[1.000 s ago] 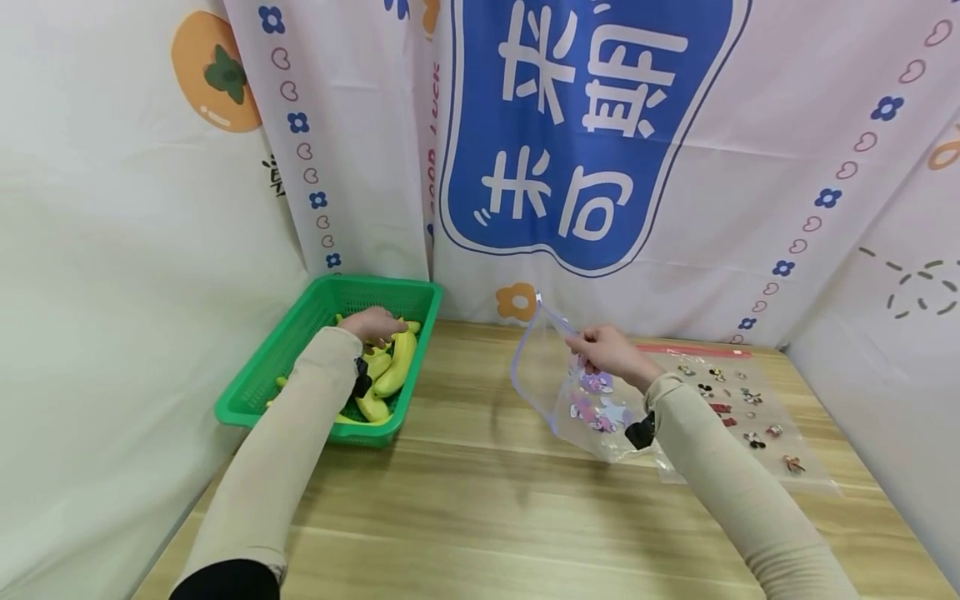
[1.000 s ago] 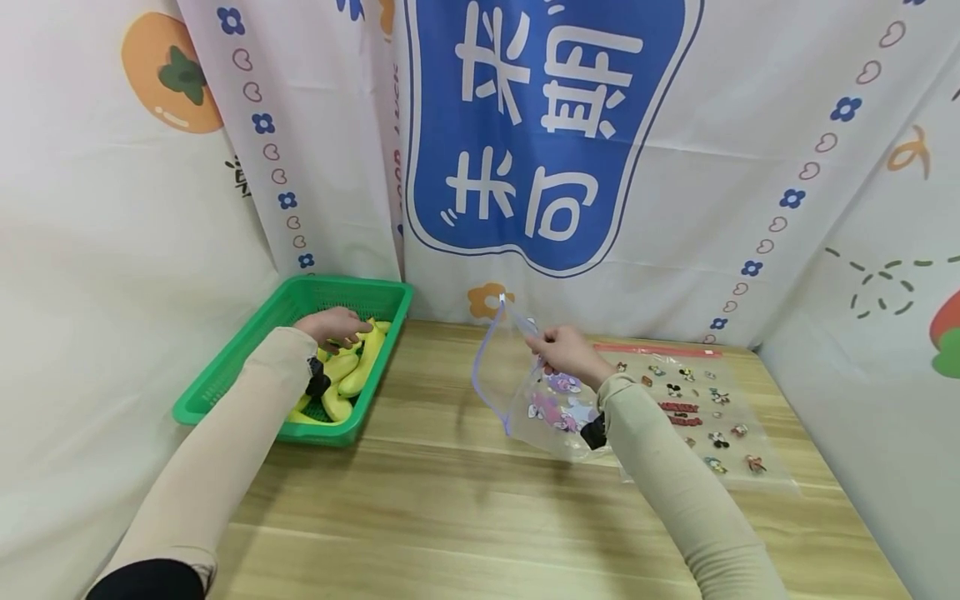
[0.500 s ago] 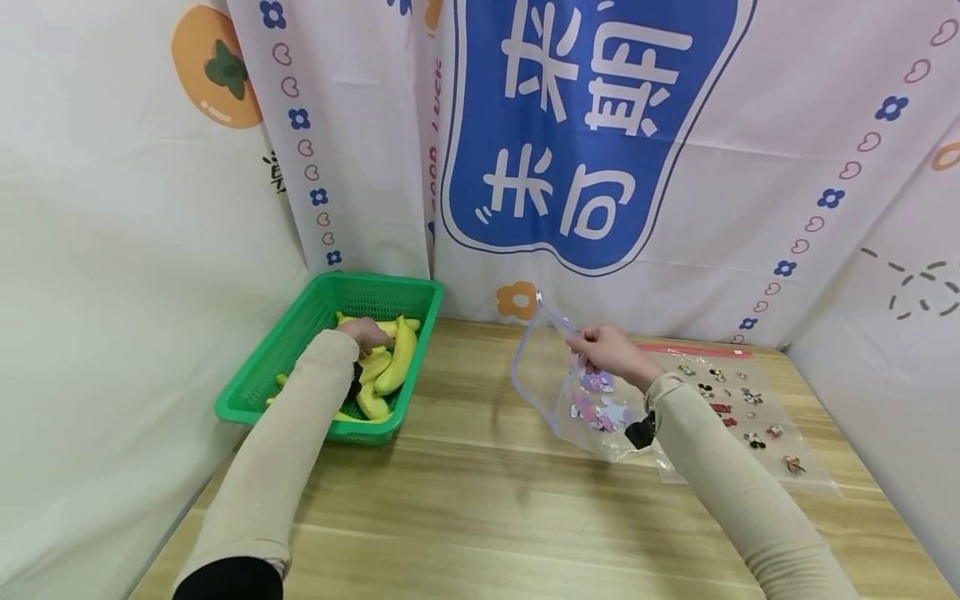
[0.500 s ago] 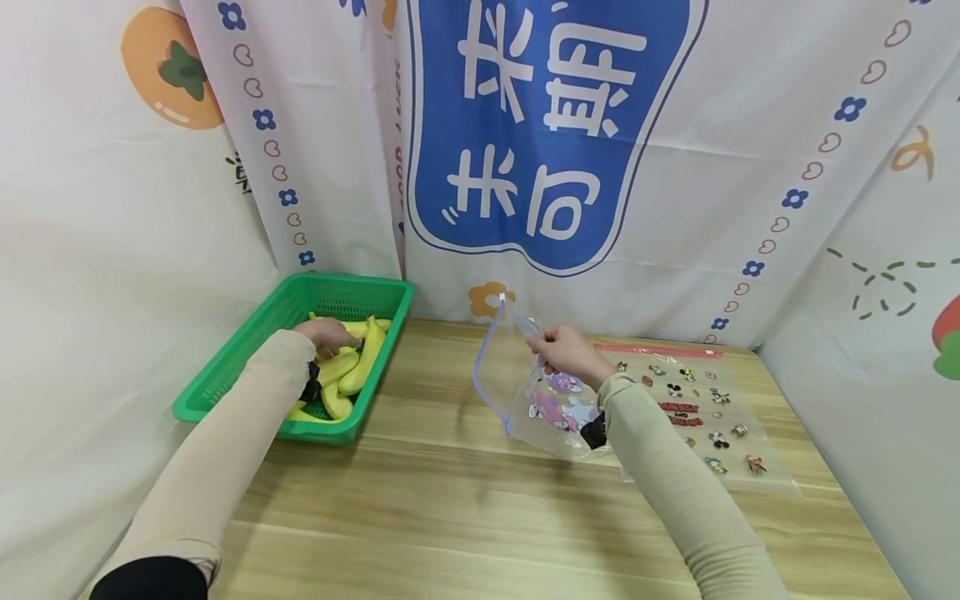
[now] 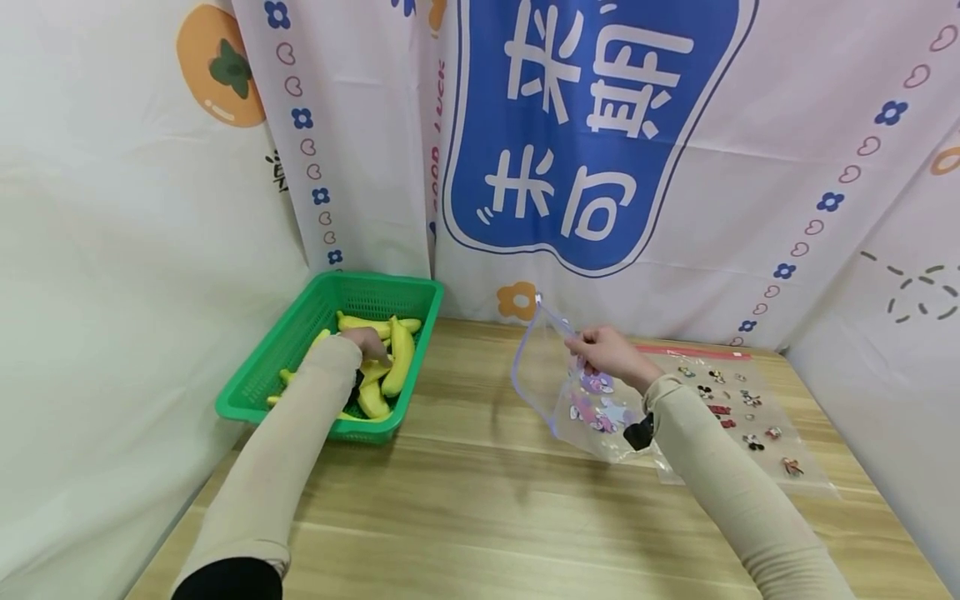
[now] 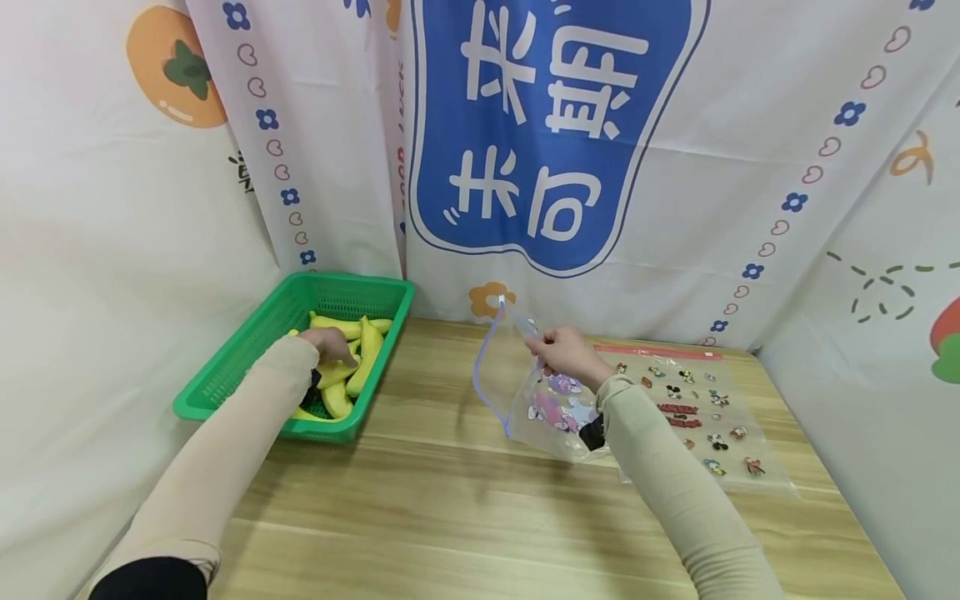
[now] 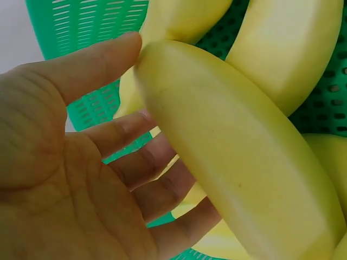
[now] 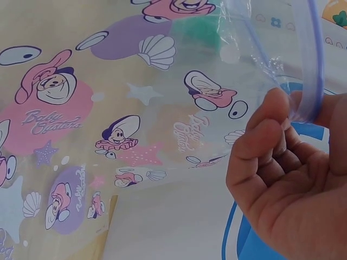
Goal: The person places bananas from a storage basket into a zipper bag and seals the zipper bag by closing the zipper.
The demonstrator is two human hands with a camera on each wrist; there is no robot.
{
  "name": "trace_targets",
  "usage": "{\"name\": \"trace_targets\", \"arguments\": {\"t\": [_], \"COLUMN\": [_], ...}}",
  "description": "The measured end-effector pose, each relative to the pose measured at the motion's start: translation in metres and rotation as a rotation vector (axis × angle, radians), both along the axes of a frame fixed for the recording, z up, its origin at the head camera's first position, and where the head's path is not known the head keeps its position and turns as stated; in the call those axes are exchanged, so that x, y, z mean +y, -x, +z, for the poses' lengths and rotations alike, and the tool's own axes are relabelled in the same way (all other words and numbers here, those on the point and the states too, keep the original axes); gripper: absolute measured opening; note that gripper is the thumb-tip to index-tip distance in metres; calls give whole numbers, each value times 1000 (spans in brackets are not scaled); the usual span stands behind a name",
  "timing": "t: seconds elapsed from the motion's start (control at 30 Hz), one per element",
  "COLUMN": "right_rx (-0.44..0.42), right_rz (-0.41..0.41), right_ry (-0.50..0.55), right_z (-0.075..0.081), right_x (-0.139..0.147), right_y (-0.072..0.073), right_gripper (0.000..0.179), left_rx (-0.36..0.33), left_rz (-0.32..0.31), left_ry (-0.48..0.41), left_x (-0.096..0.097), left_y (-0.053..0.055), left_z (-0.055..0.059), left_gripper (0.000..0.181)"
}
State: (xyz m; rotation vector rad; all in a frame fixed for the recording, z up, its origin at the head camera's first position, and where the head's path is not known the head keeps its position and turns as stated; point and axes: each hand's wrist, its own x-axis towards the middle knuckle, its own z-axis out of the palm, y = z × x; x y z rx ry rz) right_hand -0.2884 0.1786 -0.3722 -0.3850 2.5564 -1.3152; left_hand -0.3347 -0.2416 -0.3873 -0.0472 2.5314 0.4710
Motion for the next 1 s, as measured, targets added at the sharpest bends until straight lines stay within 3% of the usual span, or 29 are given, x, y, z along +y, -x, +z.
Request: {"name": "trace_targets", "arguments": {"t": [0.23, 0.5, 0.63, 0.87, 1.0], "right_rx": [-1, 9, 1, -3, -6], "right_rz": [-3, -12, -14, -11, -15], "right_ry": [-1, -7, -2, -11, -19], "right_z": [0, 3, 3, 2, 3], "right_x": [1, 2, 2, 3, 2], "right_y": [-2, -2, -2, -3, -4], "right_gripper": [35, 36, 36, 37, 38], "left_rx": [7, 42, 40, 35, 93], "left_rz": [-36, -59, -98, -55, -72], "left_ry": [35, 8, -28, -171, -197], "left_x": [-1, -2, -4, -9, -11], "left_y": [3, 2, 2, 1, 2], "left_z": [-6, 1, 3, 4, 4], "left_gripper": [59, 60, 64, 73, 72]}}
